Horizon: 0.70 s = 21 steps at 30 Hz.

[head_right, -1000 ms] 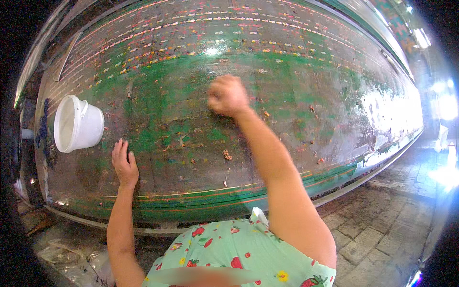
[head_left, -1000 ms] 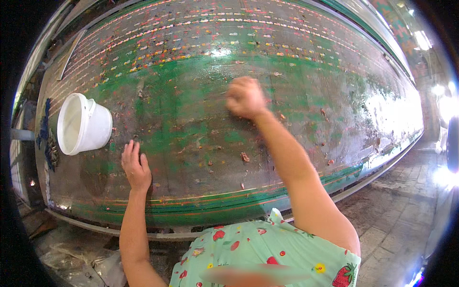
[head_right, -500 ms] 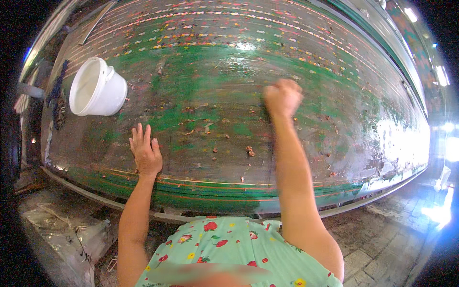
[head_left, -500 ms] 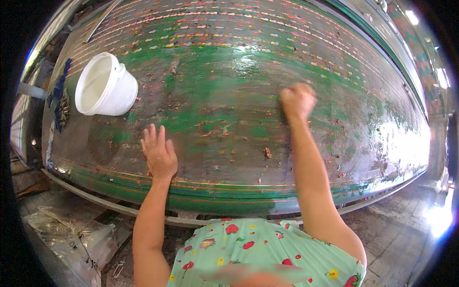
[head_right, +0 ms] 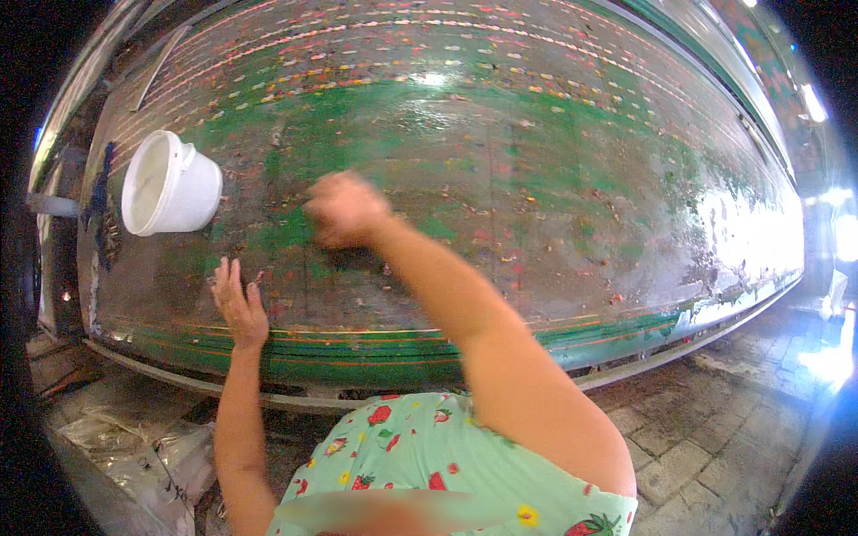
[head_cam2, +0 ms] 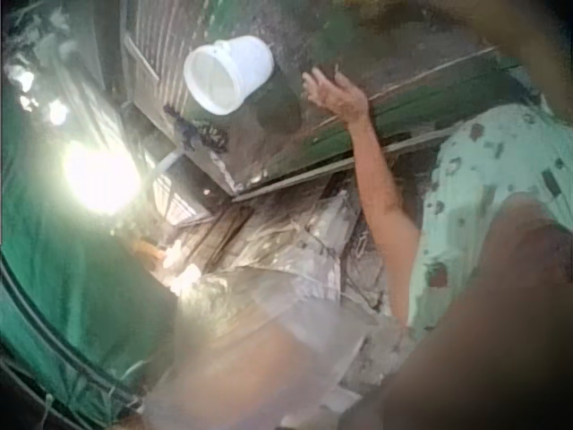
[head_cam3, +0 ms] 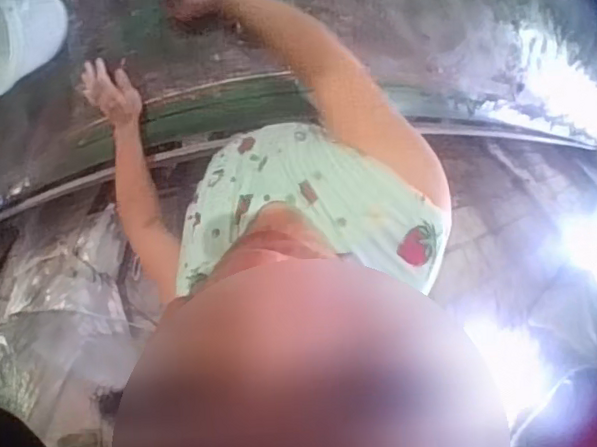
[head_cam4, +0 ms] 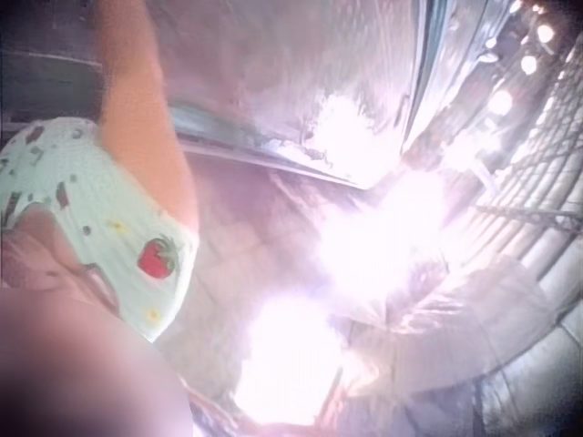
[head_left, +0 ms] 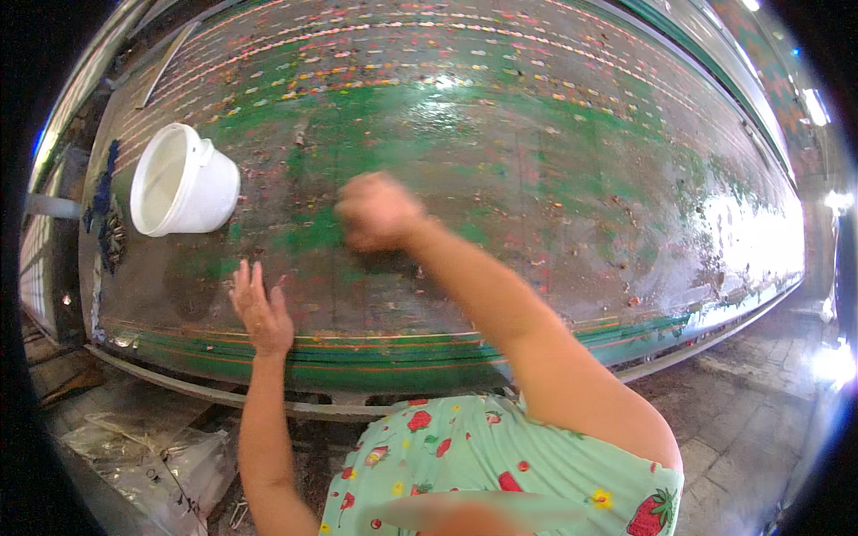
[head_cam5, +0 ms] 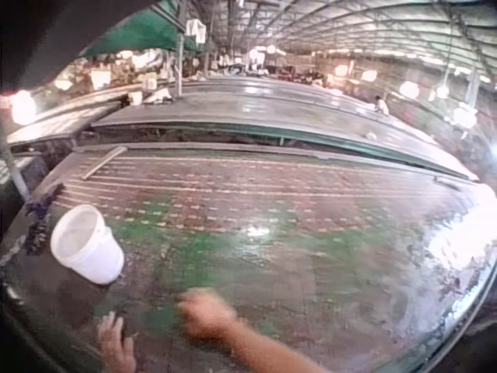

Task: The person scrubs a large green metal surface with a cloth and water from a white bucket. They repeatedly wipe the surface, moving the bucket as needed, and continue scrubbing different sections of the large panel.

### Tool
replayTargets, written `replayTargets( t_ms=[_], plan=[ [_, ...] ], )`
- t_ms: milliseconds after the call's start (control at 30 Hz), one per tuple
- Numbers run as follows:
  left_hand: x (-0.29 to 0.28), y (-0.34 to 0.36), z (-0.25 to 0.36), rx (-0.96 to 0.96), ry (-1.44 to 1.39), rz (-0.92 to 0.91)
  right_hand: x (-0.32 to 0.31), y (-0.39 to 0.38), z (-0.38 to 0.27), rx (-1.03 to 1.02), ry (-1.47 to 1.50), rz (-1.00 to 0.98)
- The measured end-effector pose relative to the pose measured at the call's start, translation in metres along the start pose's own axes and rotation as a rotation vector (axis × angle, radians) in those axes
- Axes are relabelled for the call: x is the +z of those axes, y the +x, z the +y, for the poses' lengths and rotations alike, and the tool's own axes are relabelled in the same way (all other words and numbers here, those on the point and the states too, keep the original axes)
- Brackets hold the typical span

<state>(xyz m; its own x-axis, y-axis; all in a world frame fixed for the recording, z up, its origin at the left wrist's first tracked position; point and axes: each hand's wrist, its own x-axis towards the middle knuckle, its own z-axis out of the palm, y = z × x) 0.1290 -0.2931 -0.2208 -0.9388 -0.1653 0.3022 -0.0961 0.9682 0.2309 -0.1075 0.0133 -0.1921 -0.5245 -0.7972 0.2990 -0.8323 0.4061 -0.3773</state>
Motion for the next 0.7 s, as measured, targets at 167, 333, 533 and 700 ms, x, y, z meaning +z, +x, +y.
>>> replayTargets(
  t_ms=[167, 333, 533, 700],
  plan=[
    [-0.004, -0.022, -0.011, -0.199, 0.185, -0.130, -0.152, -0.252, 0.121, 0.406, -0.281, 0.504],
    [0.000, -0.013, -0.006, -0.232, 0.184, -0.107, -0.194, -0.363, 0.140, 0.973, -0.796, 0.615],
    [-0.004, -0.012, 0.003, -0.280, 0.160, -0.092, -0.143, -0.245, 0.111, 1.324, -0.631, 0.550],
    [0.001, -0.014, -0.007, -0.298, 0.118, -0.028, 0.003, -0.024, -0.009, 0.479, -0.237, 0.385]
  ],
)
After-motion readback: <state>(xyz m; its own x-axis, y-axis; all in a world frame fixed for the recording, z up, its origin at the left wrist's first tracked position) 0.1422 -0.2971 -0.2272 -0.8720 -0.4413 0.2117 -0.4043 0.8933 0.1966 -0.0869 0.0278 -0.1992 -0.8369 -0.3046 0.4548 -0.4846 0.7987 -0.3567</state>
